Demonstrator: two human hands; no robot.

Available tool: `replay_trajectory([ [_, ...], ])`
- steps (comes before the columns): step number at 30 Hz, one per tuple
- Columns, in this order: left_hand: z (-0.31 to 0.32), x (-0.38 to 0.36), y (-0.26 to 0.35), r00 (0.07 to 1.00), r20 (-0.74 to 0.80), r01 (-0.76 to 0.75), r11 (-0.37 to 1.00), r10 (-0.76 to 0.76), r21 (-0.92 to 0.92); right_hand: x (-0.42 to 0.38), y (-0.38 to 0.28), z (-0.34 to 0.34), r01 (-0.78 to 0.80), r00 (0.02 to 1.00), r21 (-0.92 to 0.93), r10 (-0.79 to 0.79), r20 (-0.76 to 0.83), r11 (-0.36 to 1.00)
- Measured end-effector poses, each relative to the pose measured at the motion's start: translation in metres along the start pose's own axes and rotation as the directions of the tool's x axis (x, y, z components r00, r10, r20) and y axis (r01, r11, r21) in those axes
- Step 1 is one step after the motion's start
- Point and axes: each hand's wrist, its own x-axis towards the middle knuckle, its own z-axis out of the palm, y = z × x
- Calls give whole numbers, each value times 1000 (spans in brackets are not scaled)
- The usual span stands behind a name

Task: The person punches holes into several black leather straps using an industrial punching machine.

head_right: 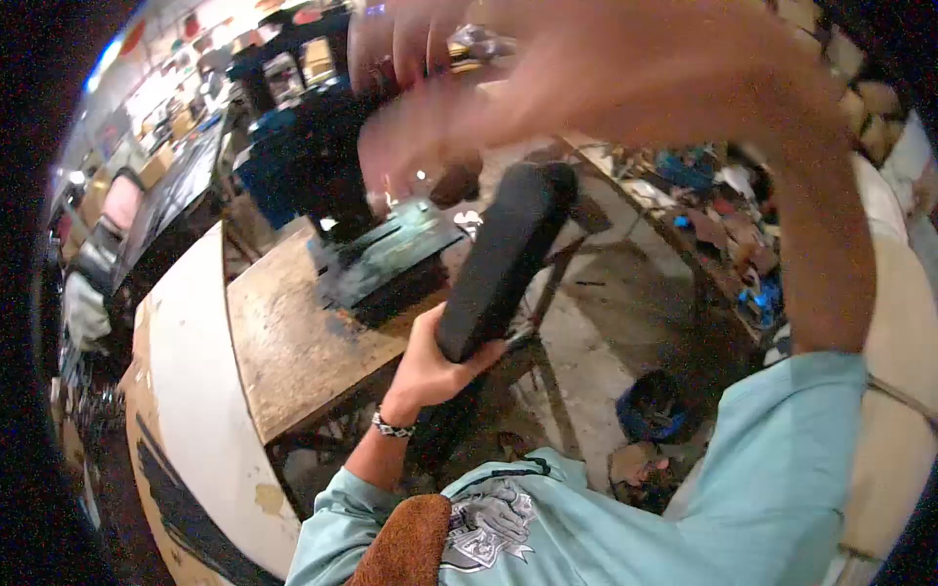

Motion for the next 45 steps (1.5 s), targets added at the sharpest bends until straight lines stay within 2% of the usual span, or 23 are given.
replay_trajectory([
  [1,-14,-9,0,999,-40,6,1000,-5,26,-30,8,11,-229,942,233,276,-194,945],
  [2,-27,-16,-9,996,-62,72,997,-72,1,-61,17,23,-248,739,604,551,-387,757],
  [3,-39,-24,-9,986,-122,109,994,-109,-11,-91,25,35,-43,469,804,723,-508,593],
  [6,-64,-34,9,977,-213,14,999,-23,-41,-47,-35,164,46,325,788,737,-593,614],
  [7,-70,-36,15,972,-234,-1,999,-11,-48,-13,-61,196,171,502,896,746,-437,410],
  [8,-72,-41,19,968,-249,-2,998,-12,-58,20,-86,228,206,651,966,714,-257,159],
  [11,-75,-44,24,974,-224,21,996,-39,-82,96,-127,247,437,828,867,483,-285,-238],
  [13,-76,-51,24,960,-266,46,983,-92,-177,121,-132,231,353,887,882,411,-209,-313],
  [15,-92,-56,22,947,-307,30,975,-99,-221,125,-137,195,355,857,922,447,-256,-153],
  [18,-96,-62,37,936,-344,-28,962,-70,-272,135,-145,170,319,870,942,424,-250,-100],
  [20,-95,-64,48,931,-365,-82,959,-23,-270,137,-148,157,360,848,933,421,-322,-11],
  [23,-97,-64,53,934,-352,-9,979,-64,-202,141,-148,140,410,809,902,402,-429,137],
  [27,-87,-55,61,879,-475,-145,976,51,-163,142,-145,122,445,749,858,419,-514,256],
  [30,-80,-52,64,874,-479,-184,967,79,-176,140,-139,107,398,777,803,303,-552,443],
  [33,-74,-50,68,890,-441,-149,988,115,-42,142,-129,98,403,801,735,179,-572,546],
  [34,-75,-47,65,873,-450,-235,970,187,-53,145,-127,98,459,746,682,170,-644,570],
  [35,-78,-40,59,849,-460,-322,945,259,-63,147,-124,98,447,738,674,183,-649,588],
  [37,-77,-30,64,831,-487,-370,921,269,-121,149,-117,96,420,720,654,207,-662,629],
  [38,-76,-27,72,840,-501,-332,928,209,-171,151,-110,97,382,741,665,217,-635,642],
  [39,-74,-24,85,847,-510,-295,930,150,-218,152,-104,98,419,735,675,211,-645,607],
  [41,-68,-19,101,855,-499,-264,947,141,-185,152,-94,102,493,719,690,200,-666,530],
  [42,-67,-18,104,840,-525,-249,956,134,-155,148,-89,105,473,775,750,186,-604,463],
  [45,-66,-21,115,825,-554,-203,974,113,-104,142,-96,142,669,683,741,351,-641,51],
])
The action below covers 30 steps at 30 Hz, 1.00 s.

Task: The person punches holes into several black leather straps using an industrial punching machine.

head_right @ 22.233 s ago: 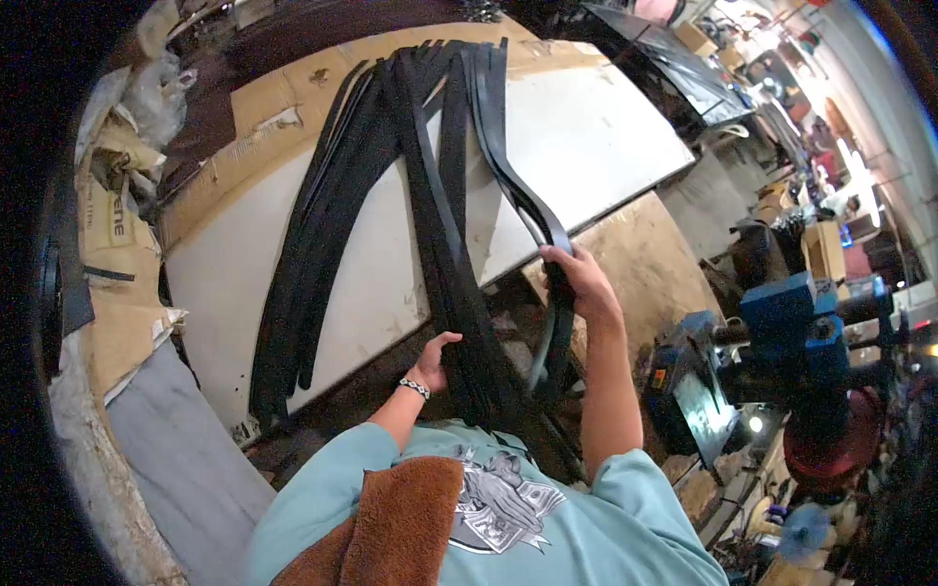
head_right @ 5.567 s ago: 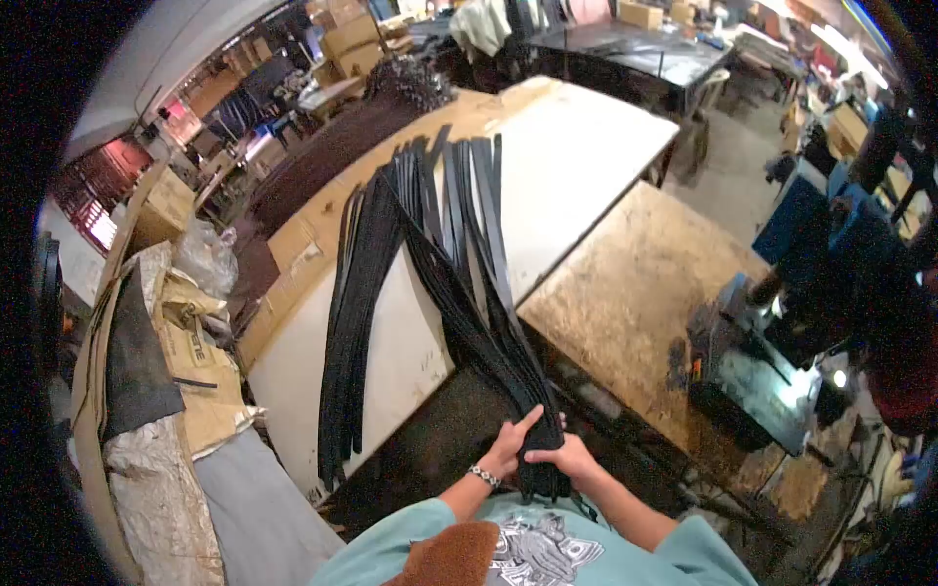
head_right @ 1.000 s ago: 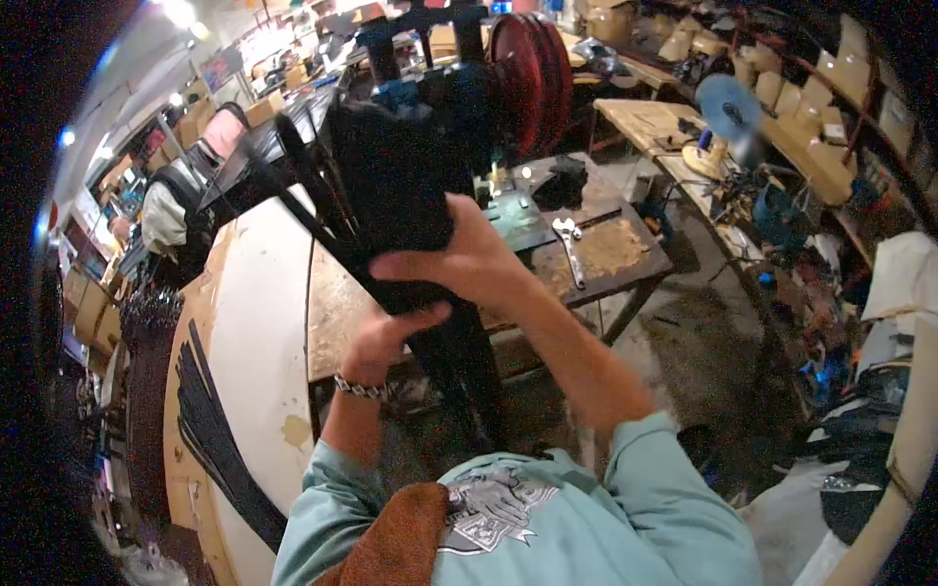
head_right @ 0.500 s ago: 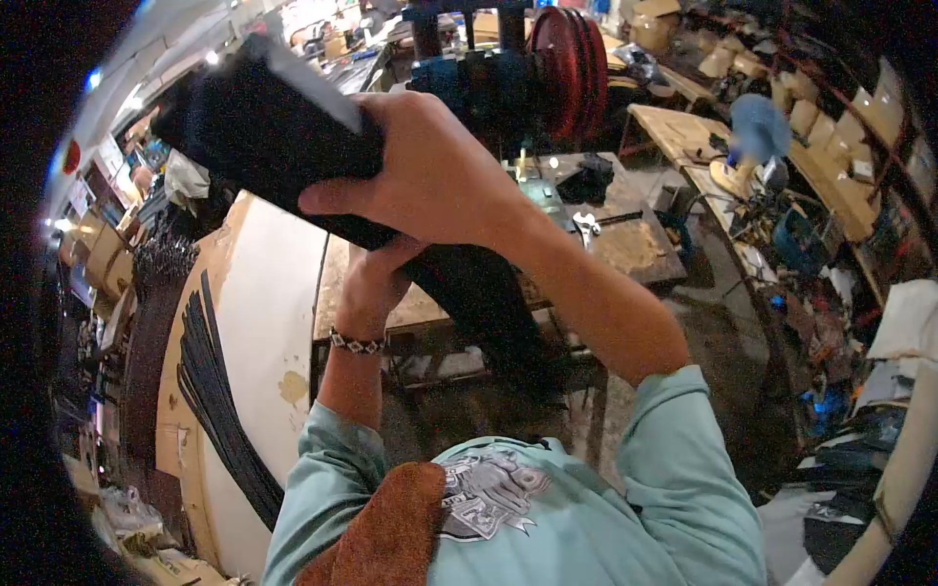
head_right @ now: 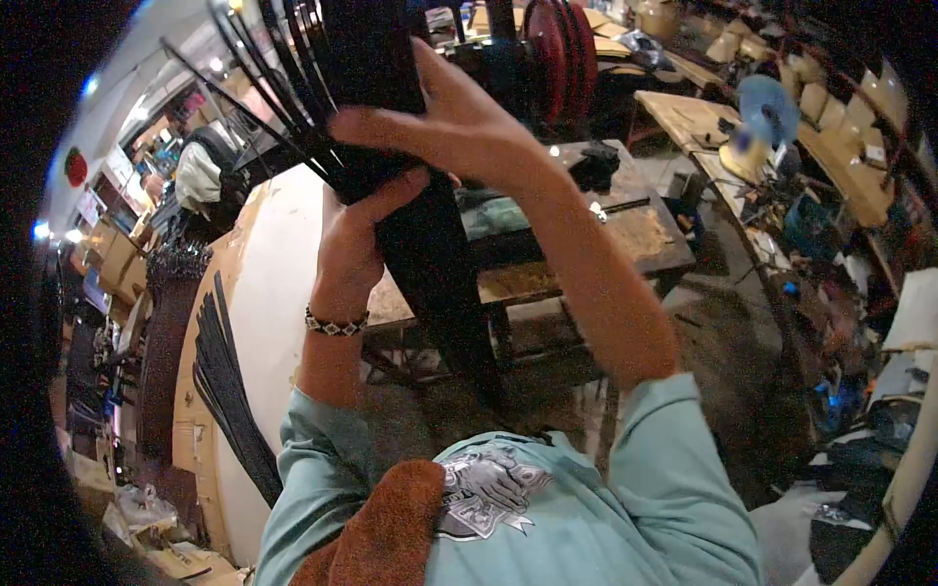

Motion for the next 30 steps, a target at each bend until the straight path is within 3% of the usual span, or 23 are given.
replay_trajectory([
  [3,-7,-5,16,997,33,63,994,-66,93,-71,44,-8,-119,993,242,121,9,963],
  [6,-13,0,37,989,100,102,991,-111,90,-150,91,39,-284,957,146,271,104,948],
  [8,-15,1,49,980,131,139,985,-151,102,-170,96,61,-485,867,81,467,173,871],
  [10,-15,1,60,974,134,165,976,-184,142,-157,75,78,-632,775,257,591,225,731],
  [11,-15,0,68,977,121,155,973,-177,173,-154,71,86,-578,810,345,571,131,740],
  [14,-25,1,77,976,112,172,974,-189,150,-144,65,84,-674,739,288,630,240,681],
  [16,-25,-4,83,977,62,190,965,-204,181,-149,78,80,-449,888,295,387,247,843],
  [18,-24,-8,87,980,26,189,959,-199,210,-153,80,86,-351,933,308,302,196,884],
  [19,-23,-8,88,981,22,184,957,-193,224,-153,78,98,-379,925,323,352,141,867],
  [22,-22,-7,86,980,15,188,948,-198,255,-145,68,112,-524,849,403,495,183,750],
  [24,-26,-3,88,977,18,201,939,-214,278,-141,66,114,-540,836,428,520,175,725],
  [27,-25,-5,94,974,79,190,952,-214,238,-143,60,107,-501,854,316,519,32,806],
  [30,-25,-7,96,968,205,98,970,-145,223,-142,57,89,-520,852,227,519,72,823],
])
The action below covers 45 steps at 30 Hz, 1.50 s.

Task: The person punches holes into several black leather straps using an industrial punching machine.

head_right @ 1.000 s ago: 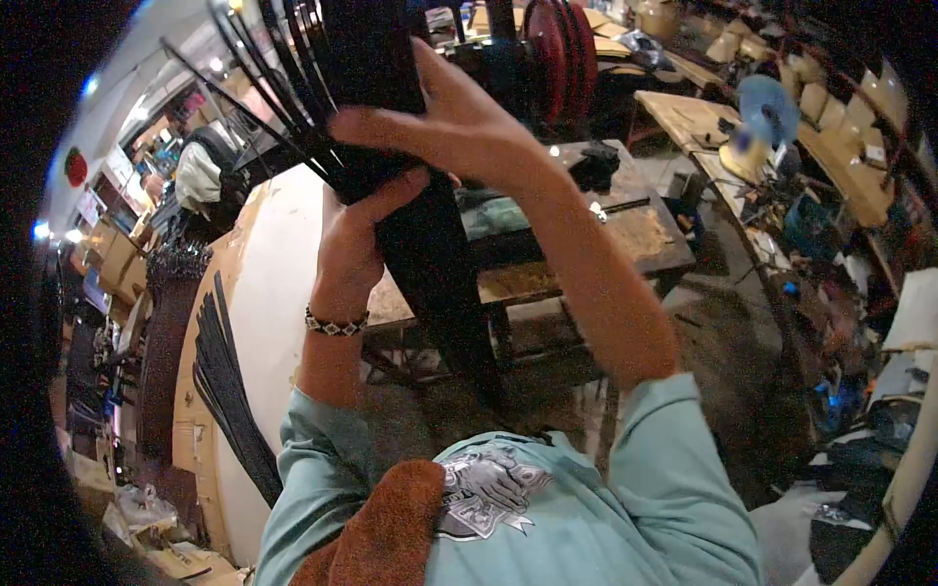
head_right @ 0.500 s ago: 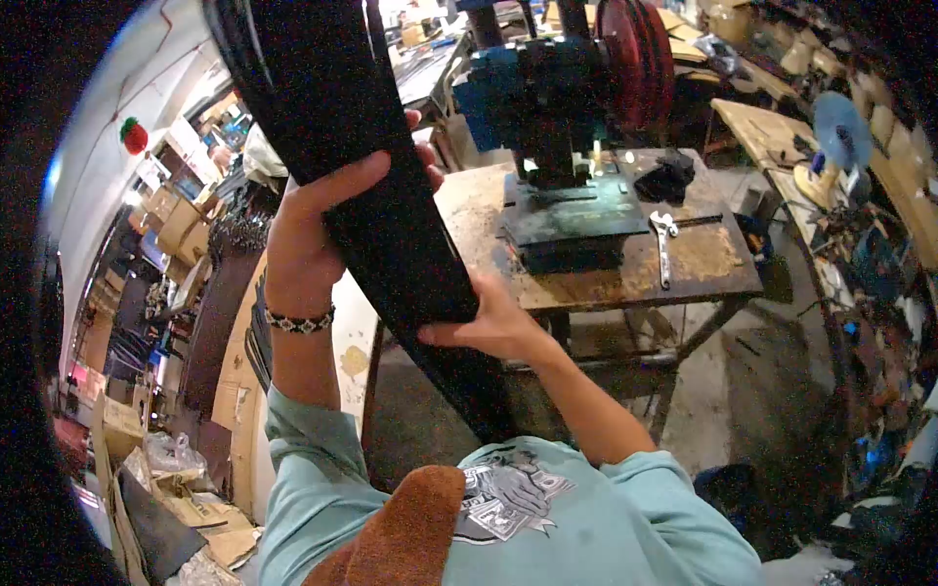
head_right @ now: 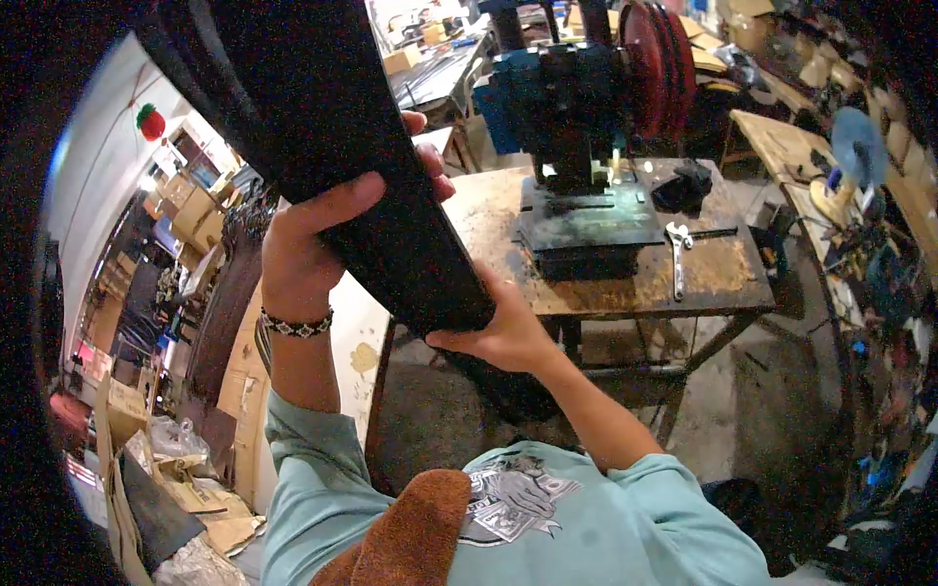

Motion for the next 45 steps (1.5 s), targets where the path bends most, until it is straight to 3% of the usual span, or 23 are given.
replay_trajectory([
  [5,5,10,-2,999,-12,-50,999,50,-13,12,-22,-23,54,986,85,-66,153,995],
  [7,10,24,-6,995,-21,-94,996,94,-1,24,-25,-23,121,991,76,-124,44,990],
  [10,12,42,-14,994,-91,-49,995,57,85,31,-41,-13,42,995,70,-35,-98,997],
  [14,11,45,-18,999,-38,-7,1000,7,14,28,-25,-4,159,967,66,-141,-213,985],
  [15,9,43,-20,1000,-20,-16,1000,16,20,29,-21,-4,169,969,109,-145,-200,980],
  [18,4,41,-26,999,-41,1,999,-3,-52,30,-28,-25,-1,1000,163,3,-14,987],
  [21,8,31,-23,997,-72,39,999,-41,-30,36,-47,-30,269,962,387,-267,-60,882],
  [24,18,34,-36,994,-99,56,997,-50,51,37,-54,-30,110,994,266,-108,-22,958],
  [25,20,38,-39,990,-123,67,998,-65,15,37,-54,-26,101,991,207,-80,-107,973],
  [28,18,44,-47,984,-162,112,971,-78,211,35,-48,-21,109,986,104,-94,-137,989],
  [31,23,47,-35,989,-110,130,925,-97,357,37,-30,-11,224,947,168,-174,-269,960],
  [36,24,68,-26,988,123,4,797,-98,604,51,-22,7,296,915,479,-102,-390,827],
  [37,29,68,-13,990,76,37,730,-122,683,52,-26,9,301,911,523,-79,-404,798],
  [38,26,78,-21,985,111,28,770,-128,638,54,-30,10,312,907,531,-82,-412,788],
  [40,26,86,-22,992,123,-46,822,-29,567,58,-38,9,336,901,544,-92,-425,769],
  [43,34,84,-20,961,54,-244,735,272,632,60,-46,14,373,871,504,-107,-479,779],
  [45,39,80,-17,956,12,-233,735,292,636,60,-48,12,400,854,427,-160,-495,811],
])
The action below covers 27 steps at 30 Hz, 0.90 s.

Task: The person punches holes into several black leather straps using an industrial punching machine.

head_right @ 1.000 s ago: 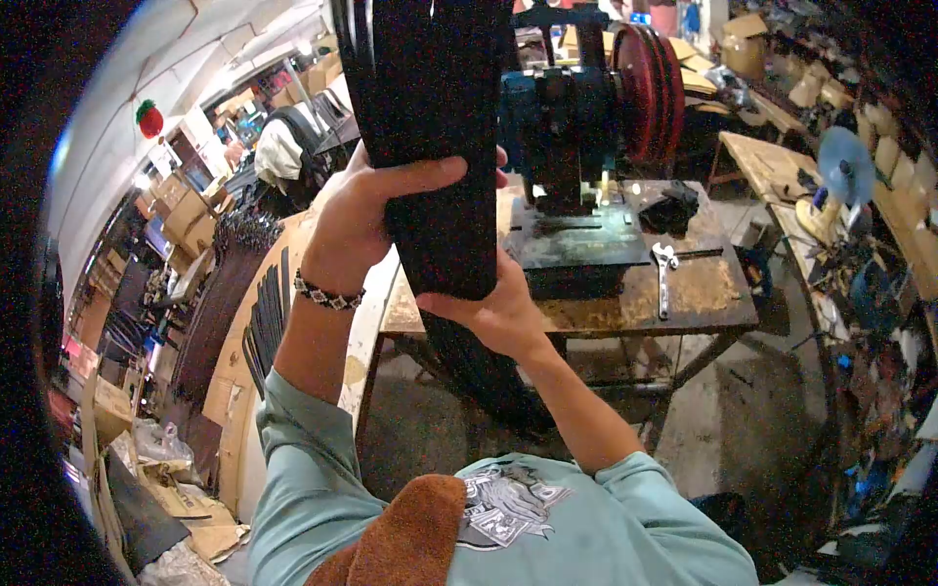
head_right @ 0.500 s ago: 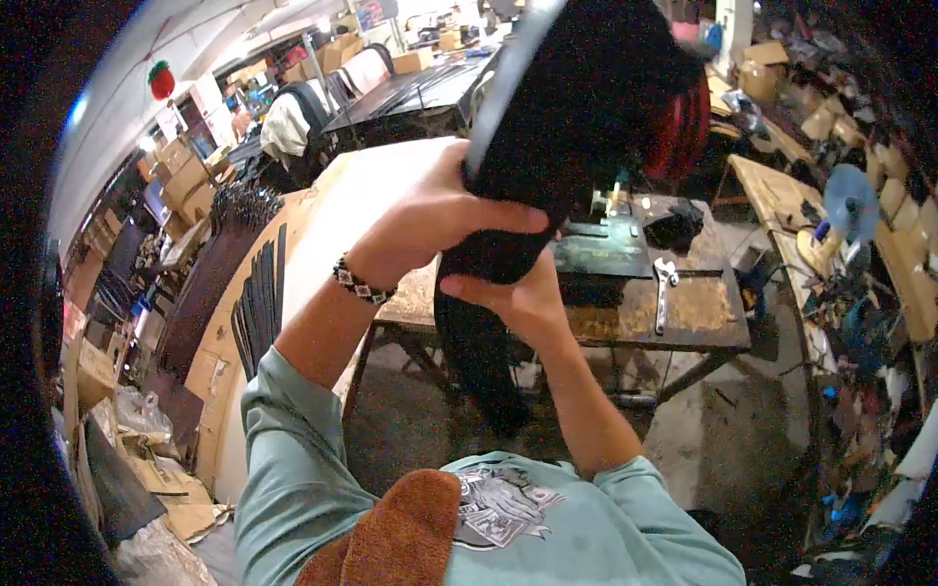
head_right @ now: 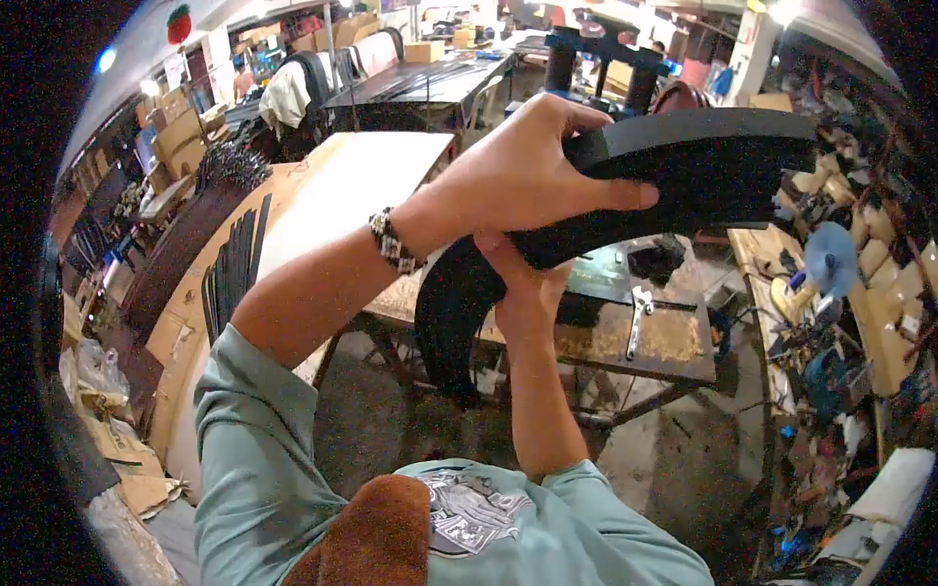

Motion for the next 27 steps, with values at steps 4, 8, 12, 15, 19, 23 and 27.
replay_trajectory([
  [4,-3,-2,7,995,-71,59,996,-64,-73,3,-8,-1,88,994,-106,-80,79,990],
  [8,-11,1,22,983,-52,169,977,-177,-129,4,-4,9,57,995,85,-64,74,995],
  [12,-8,17,0,991,15,130,990,-131,56,14,5,6,-10,1000,131,11,-7,991],
  [15,-3,26,-16,992,47,104,975,-115,199,20,14,3,-33,998,175,41,-43,984],
  [19,-6,23,-27,990,133,-4,942,-43,335,29,14,-10,-67,998,268,68,7,961],
  [23,-4,26,-32,972,200,67,957,-127,283,31,11,-14,-62,998,233,64,0,970],
  [27,-3,26,-30,968,206,88,964,-141,249,25,3,-5,-47,997,326,67,-49,944],
])
